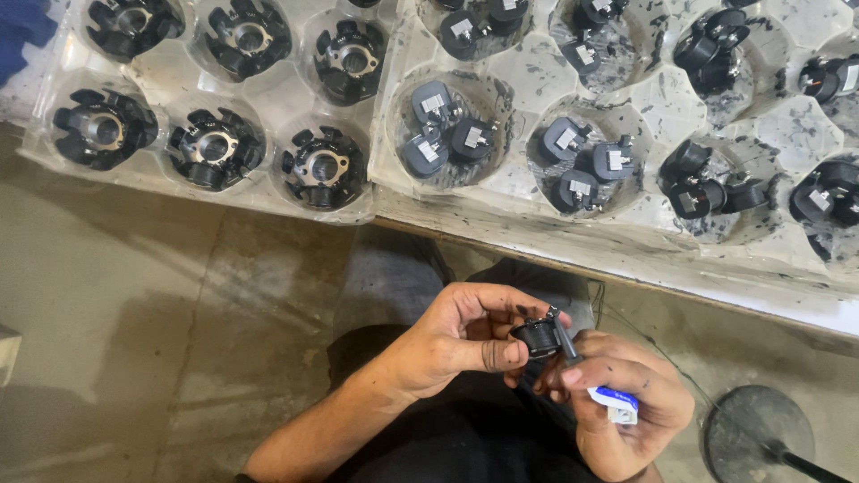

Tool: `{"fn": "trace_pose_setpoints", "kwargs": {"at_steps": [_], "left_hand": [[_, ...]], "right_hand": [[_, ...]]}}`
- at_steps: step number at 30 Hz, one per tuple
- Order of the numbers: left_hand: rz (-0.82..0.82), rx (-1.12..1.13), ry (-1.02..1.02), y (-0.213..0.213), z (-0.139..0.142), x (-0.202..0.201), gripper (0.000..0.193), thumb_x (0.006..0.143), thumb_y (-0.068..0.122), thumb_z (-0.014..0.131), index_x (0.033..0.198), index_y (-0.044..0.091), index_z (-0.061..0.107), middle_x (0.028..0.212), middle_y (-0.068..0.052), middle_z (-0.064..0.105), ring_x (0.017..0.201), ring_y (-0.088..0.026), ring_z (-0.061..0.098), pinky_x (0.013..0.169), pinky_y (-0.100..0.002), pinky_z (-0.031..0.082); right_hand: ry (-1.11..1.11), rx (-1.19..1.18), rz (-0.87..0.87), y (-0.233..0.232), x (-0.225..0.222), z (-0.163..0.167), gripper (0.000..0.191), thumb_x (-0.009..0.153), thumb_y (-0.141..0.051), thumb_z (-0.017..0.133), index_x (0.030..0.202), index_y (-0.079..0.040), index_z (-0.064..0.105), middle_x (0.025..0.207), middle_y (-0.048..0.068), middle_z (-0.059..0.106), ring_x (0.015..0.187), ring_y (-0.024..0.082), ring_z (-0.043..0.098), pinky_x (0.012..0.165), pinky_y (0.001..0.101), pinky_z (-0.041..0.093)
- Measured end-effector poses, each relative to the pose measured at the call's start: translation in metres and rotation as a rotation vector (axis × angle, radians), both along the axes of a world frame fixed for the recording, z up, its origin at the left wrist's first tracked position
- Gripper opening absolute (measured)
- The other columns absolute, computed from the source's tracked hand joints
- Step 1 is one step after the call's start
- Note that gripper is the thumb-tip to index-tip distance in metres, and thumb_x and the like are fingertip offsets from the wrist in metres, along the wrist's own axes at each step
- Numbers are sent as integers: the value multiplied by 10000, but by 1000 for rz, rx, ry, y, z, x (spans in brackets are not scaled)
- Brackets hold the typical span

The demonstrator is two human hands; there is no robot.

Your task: The person picks up a small black plastic component, squeezes adhesive from a tube onto it, and places the treated component into a compartment of a plastic tray, repeating this for successive components. They occasionally wipe the tube tip with a blue cloth and rearrange parts in the trays.

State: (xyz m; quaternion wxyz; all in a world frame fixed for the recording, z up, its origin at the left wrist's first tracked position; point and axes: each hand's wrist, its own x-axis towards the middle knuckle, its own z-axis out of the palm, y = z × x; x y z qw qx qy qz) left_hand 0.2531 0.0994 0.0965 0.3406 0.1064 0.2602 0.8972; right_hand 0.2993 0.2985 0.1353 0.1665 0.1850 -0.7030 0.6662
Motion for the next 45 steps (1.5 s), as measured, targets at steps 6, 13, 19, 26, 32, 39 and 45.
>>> {"fn": "trace_pose_setpoints", "kwargs": {"at_steps": [6,13,19,26,32,39,45], "left_hand": [[-1,24,-20,2,-3,-1,374,973,57,779,1329,15,674,1361,-148,695,964,-137,684,793,-285,583],[-11,56,-34,3,-7,1,361,985,99,777,1324,10,688,1347,-159,701,915,-153,694,775,-289,585],[-41,108,-31,6,-10,2,383,1019,182,765,1346,0,683,1295,-158,702,929,-170,700,781,-302,583],[-76,144,-66,9,-10,8,377,1046,219,745,1322,-29,680,1226,-155,715,929,-166,700,815,-310,579],[29,-27,-68,15,15,5,424,978,146,788,1353,-21,680,1167,-116,723,906,-157,680,811,-297,590],[368,-571,627,2,84,-50,447,846,-71,832,1250,46,684,1228,-98,722,1124,-166,732,997,-313,624],[546,-949,1165,37,123,-186,390,748,59,858,1113,95,725,1023,-71,784,963,-158,795,834,-299,673]], "right_hand": [[-25,2,32,3,1,3,214,1018,-218,706,984,-7,695,729,104,687,582,135,674,550,214,521],[-51,-20,47,4,4,4,205,1008,-207,720,964,-9,693,698,101,690,573,139,677,554,226,522],[-66,-44,58,5,8,6,189,1009,-196,704,982,-9,696,717,102,699,582,132,670,567,227,531],[-85,-43,54,9,9,6,84,973,-77,673,981,4,692,766,115,711,592,132,653,569,231,502],[-301,-253,-32,14,22,2,103,941,44,601,1016,79,662,802,175,636,642,208,632,574,331,553],[-60,-522,-26,31,29,-11,116,1017,-4,586,1058,89,642,833,208,641,682,226,640,608,375,580],[-106,-472,-13,33,33,-15,110,1020,22,574,1061,103,636,878,204,626,743,239,629,688,414,589]]}}
